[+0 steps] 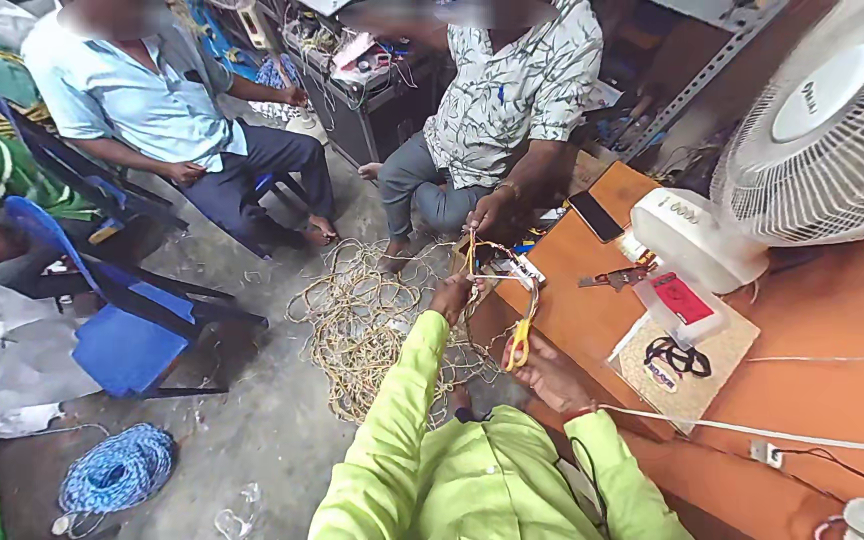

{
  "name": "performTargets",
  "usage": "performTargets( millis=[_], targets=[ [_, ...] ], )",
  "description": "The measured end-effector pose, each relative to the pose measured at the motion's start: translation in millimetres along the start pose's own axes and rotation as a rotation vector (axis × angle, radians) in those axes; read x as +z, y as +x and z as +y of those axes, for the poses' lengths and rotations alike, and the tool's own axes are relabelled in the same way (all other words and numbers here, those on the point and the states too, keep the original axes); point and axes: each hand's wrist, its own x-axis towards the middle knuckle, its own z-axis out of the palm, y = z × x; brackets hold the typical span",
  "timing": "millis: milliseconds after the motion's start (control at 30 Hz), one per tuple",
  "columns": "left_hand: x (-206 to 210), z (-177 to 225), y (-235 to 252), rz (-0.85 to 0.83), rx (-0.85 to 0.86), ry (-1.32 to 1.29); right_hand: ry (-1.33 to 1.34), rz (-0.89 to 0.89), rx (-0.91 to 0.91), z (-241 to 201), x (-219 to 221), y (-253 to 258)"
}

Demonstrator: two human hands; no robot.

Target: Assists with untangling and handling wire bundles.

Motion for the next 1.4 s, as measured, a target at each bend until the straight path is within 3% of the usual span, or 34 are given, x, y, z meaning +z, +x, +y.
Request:
performTargets(
  millis=[133,267,433,633,967,1233,1400],
  targets=[
    [-2,0,-4,-0.010,0.012,-0.009,0.011,-0.134,0.096,28,21,-7],
    [1,1,-5,0.000,0.018,0.008,-0.119,-0.078,0.012,32,23,0],
    [1,-4,-5,0.033,0.044,0.028,-0.738,0.106,-0.201,30,15,12],
    [-1,-7,-6,0.002,0.047,0.093,-1.118,0.166,-0.183,25,17,18],
    [9,-16,0,0.084,0.067,0.056,-1.299,0.132,-0.151,-18,49,35],
    [10,-15,-4,0.075,0.042,0.054,-1.371,0.170,-0.136,-20,62,49],
    [10,-19,3,0.081,0.037,0.057,-1.446,0.181,-0.026,-25,67,51]
  ],
)
